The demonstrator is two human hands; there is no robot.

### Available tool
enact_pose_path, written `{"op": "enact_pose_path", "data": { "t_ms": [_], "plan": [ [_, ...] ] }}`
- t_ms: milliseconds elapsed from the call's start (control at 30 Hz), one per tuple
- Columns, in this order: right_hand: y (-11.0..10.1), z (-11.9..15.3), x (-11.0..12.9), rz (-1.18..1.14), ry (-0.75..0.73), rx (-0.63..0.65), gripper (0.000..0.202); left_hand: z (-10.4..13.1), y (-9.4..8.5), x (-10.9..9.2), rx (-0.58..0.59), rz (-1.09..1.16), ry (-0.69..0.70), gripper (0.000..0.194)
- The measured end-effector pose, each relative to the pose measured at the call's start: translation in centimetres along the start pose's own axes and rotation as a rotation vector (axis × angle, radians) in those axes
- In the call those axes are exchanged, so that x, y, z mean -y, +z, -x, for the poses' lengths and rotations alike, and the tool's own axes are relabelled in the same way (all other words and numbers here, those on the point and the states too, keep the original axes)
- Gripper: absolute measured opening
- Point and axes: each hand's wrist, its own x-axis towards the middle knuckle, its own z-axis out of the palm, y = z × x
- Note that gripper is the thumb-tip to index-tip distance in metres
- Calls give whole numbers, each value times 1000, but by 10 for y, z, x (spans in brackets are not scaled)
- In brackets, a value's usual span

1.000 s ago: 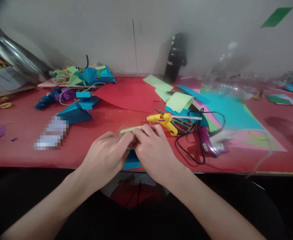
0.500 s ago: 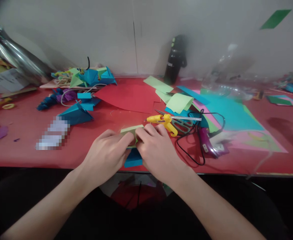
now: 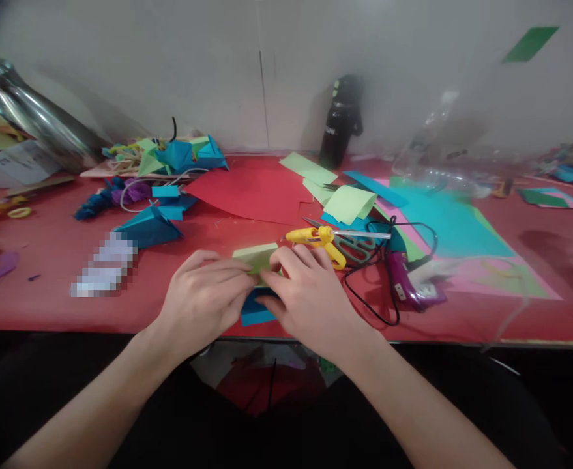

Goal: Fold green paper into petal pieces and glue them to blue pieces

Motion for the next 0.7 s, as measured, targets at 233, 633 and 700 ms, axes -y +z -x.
{"op": "enact_pose_path", "data": {
  "t_ms": [233,633,700],
  "plan": [
    [2,16,-16,-285,6,-229,25,12,6,18,-117,4,73,18],
    [11,22,-2,-194,-66,-145,19,17,9,5,-43,45,55,13],
    [11,21,1,-154,-68,-130,20,16,9,3,-38,33,60,14]
  ]
}}
